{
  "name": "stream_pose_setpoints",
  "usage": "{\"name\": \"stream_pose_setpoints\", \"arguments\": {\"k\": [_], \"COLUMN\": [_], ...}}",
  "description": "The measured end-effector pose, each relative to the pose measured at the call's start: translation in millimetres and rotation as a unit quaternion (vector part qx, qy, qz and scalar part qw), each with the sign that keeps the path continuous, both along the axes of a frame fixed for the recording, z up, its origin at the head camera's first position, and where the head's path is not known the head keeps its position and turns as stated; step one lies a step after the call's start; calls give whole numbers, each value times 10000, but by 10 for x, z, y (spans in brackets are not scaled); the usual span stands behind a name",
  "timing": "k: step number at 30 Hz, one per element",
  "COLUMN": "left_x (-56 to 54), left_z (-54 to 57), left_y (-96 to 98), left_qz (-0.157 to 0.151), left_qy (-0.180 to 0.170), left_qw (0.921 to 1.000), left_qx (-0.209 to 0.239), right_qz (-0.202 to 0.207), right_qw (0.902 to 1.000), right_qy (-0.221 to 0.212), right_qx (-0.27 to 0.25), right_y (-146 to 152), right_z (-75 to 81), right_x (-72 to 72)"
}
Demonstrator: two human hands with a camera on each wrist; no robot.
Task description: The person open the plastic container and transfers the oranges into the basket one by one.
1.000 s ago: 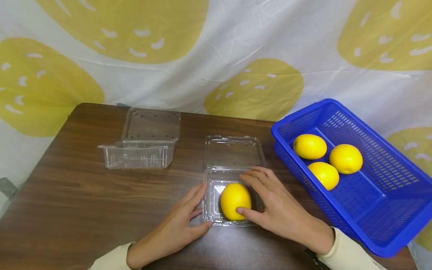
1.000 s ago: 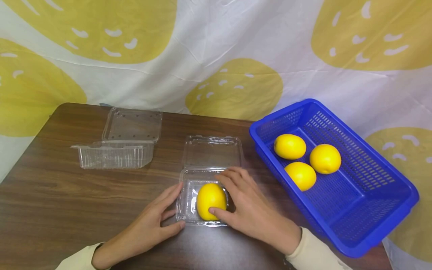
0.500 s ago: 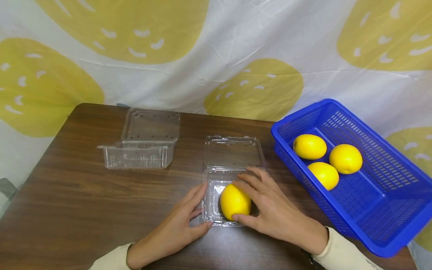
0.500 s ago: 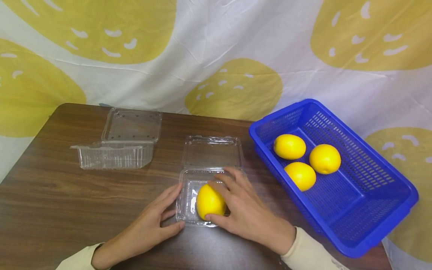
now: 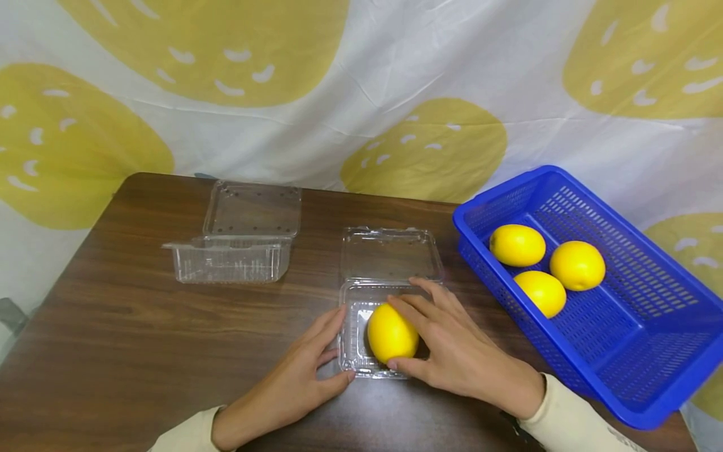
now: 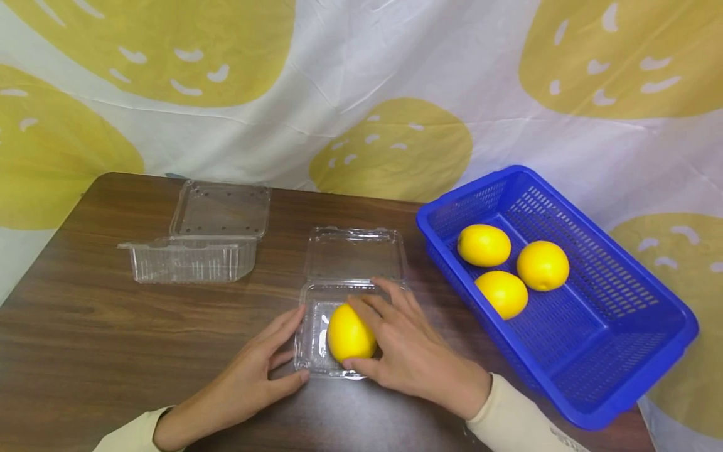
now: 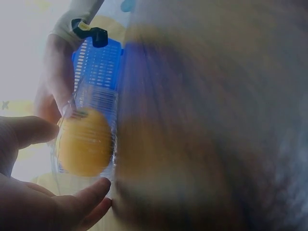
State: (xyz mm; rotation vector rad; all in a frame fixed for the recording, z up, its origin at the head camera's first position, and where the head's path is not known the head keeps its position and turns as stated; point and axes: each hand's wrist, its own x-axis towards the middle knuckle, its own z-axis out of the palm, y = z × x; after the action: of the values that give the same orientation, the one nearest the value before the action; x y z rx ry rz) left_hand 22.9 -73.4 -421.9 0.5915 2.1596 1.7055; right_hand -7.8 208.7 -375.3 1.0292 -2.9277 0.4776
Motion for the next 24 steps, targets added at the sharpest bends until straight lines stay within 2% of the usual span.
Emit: {"name": "stream_pose_setpoints", "arguments": {"k": [17, 24], "left_x": [-19, -9], "left_z": [-22, -11], "left_y": [6, 7], "left_qz": [-2, 8], "left_qy": [43, -20], "left_qw": [10000, 10000], "left_qx": [-4, -44], "right_qz": [-61, -55], "right_qw": [9998, 9999], "right_qy": [-50, -56], "right_qx": [165, 86], "right_y": [-29, -34], "right_z": [19, 14], "right_x": [-67, -73]}}
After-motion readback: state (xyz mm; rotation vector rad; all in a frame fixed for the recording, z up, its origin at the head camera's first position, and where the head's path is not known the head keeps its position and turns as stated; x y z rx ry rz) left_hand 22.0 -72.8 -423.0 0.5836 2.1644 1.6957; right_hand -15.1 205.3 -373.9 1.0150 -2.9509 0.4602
